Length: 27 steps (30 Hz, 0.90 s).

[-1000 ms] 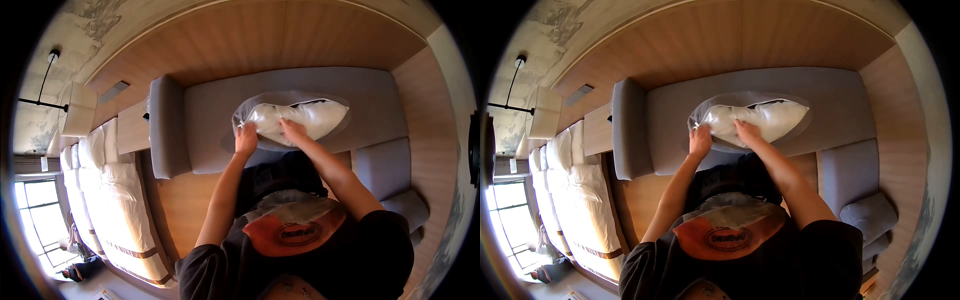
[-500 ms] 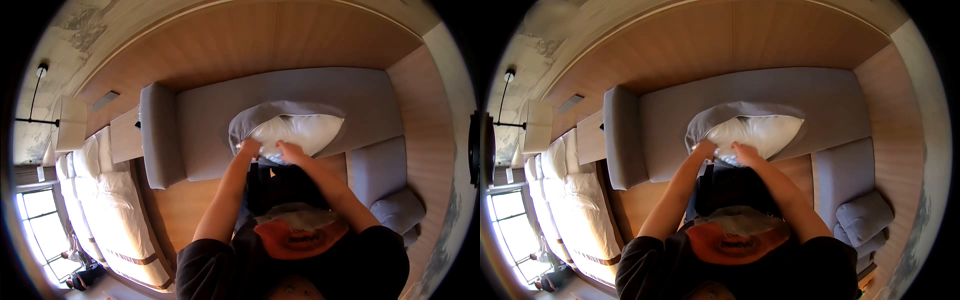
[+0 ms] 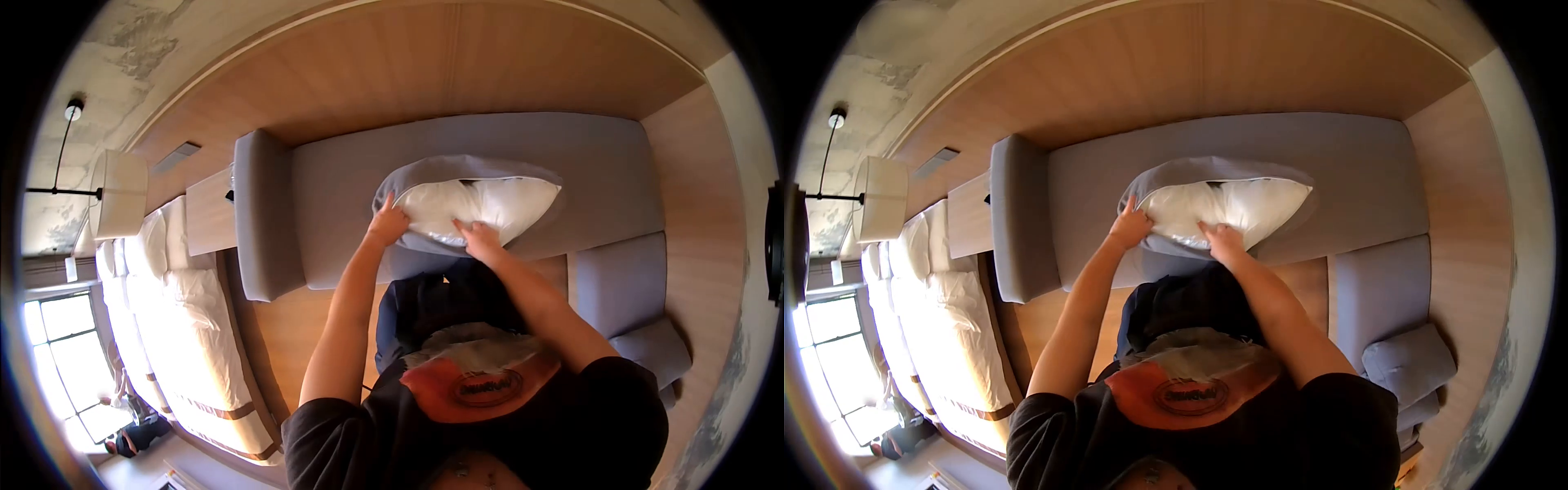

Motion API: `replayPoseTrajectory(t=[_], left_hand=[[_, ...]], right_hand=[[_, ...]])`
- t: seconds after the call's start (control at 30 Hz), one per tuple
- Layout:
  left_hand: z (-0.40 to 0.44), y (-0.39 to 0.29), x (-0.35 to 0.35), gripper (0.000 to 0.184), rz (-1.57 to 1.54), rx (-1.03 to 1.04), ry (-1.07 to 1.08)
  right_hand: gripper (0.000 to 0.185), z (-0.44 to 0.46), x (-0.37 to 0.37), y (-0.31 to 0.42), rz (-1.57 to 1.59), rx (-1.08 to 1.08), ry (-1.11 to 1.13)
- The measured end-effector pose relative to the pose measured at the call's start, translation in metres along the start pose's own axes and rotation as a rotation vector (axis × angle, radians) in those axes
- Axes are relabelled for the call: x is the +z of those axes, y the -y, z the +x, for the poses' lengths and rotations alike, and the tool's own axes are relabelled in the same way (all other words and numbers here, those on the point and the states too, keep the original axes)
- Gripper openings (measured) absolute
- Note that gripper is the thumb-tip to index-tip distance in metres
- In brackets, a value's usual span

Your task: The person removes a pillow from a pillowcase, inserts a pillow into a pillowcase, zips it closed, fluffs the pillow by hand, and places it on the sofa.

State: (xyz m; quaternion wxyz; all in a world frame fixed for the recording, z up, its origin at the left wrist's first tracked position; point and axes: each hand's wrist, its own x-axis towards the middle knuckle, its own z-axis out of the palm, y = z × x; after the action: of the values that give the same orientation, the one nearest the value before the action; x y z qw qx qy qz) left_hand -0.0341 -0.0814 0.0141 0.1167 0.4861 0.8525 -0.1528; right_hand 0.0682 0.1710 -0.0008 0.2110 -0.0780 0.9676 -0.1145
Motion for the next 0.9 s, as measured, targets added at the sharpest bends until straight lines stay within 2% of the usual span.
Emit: replayPoseTrajectory(t=[0.07,0.1,0.2,0.23,0.33,0.37,0.4,0.47,0.5,0.6,0.7,0.8,0.9], left_hand=[[-0.016,0.015,-0.012,0.012,-0.051,-0.047,-0.139],[-0.018,0.020,-0.010,0.013,-0.096,-0.066,-0.100],[-0.015,0.019,-0.002,0.012,-0.245,-0.191,-0.203],[-0.011,0.022,0.003,0.013,-0.241,-0.180,-0.129],[-0.008,0.020,0.012,0.016,-0.228,-0.128,0.109],[-0.010,0.018,0.012,0.017,-0.210,-0.106,0.194],[-0.012,0.016,0.012,0.018,-0.191,-0.084,0.280],[-0.023,0.011,0.012,0.019,-0.170,-0.055,0.312],[-0.029,0.009,0.014,0.020,-0.159,-0.041,0.330],[-0.044,0.002,0.022,0.019,-0.182,-0.007,0.224],[-0.047,-0.003,0.023,0.019,-0.206,-0.018,0.155],[-0.059,-0.003,0.020,0.022,-0.201,0.080,0.041],[-0.077,-0.012,-0.013,0.025,-0.243,0.109,-0.152]], right_hand=[[0.073,0.012,-0.004,-0.005,-0.037,0.012,0.021],[0.072,0.017,-0.011,-0.005,-0.040,-0.002,0.023],[0.072,0.022,-0.029,-0.001,-0.033,-0.021,0.114],[0.069,0.018,-0.042,0.005,-0.024,-0.040,0.146],[0.066,0.015,-0.021,0.008,-0.114,-0.328,-0.163],[0.057,0.014,-0.011,0.010,-0.111,-0.487,-0.316],[0.053,0.010,-0.016,0.015,-0.172,-0.567,-0.356],[0.047,0.004,-0.040,0.033,-0.292,-0.732,-0.440],[0.046,0.005,-0.039,0.040,-0.355,-0.746,-0.447],[0.050,0.024,-0.032,0.058,-0.381,-0.913,-0.369],[0.058,0.041,-0.015,0.071,-0.502,-0.966,-0.208],[0.073,0.048,-0.025,0.090,-0.553,-1.000,0.034],[0.087,0.056,-0.036,0.095,-0.656,-1.050,0.156]])
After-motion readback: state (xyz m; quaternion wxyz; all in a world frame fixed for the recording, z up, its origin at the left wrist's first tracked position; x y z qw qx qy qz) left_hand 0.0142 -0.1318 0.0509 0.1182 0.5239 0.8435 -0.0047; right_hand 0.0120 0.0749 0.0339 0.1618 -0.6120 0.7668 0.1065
